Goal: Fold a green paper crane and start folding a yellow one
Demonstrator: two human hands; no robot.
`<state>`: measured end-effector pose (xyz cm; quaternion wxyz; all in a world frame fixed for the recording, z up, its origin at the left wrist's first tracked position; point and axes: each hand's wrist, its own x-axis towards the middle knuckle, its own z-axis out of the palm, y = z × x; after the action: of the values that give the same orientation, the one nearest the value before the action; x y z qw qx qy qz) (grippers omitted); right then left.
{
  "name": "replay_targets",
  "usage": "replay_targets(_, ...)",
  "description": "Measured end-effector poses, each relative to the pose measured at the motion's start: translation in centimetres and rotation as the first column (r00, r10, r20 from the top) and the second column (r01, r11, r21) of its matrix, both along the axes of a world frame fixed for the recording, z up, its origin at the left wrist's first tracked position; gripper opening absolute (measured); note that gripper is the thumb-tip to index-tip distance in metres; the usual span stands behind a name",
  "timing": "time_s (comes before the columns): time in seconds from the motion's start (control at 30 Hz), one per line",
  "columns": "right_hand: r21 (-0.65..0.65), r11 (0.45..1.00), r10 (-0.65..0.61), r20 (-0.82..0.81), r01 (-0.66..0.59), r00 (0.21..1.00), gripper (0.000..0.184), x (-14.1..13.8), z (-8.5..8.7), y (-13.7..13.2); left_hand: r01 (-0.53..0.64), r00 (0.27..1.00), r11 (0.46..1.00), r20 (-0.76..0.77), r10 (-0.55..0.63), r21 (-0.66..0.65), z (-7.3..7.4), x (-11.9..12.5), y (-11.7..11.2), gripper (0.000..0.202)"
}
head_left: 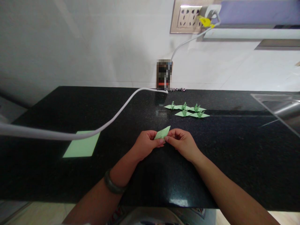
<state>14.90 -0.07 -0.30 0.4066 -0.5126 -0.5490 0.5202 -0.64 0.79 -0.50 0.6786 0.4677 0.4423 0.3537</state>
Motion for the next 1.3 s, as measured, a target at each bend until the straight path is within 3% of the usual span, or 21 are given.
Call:
replay_targets(0.57, -0.081, 0.997, -0.01, -0.018, 0.009, 1.0, 0.017, -0.35, 0.32, -0.14, 0.014, 0.994, 0.997, -0.11, -0.006, 0.078, -0.62, 0.0, -0.1, 0.025)
replay_targets(0.9, -0.13, 0.991, -0.015, -0.066, 0.007, 0.998, 0.016, -0.04, -0.21, -0.13, 0.08, 0.997, 0.997, -0.007, -0.08, -0.005, -0.19, -0.08, 0.02, 0.031)
replay_targets(1.3, -0.124, 0.992, -0.003, -0.06, -0.005, 0.998, 0.017, -0.07, -0.16, -0.02, 0.069, 0.996, 0.997, -0.054, -0.067, 0.03, -0.55, -0.07, 0.09, 0.029)
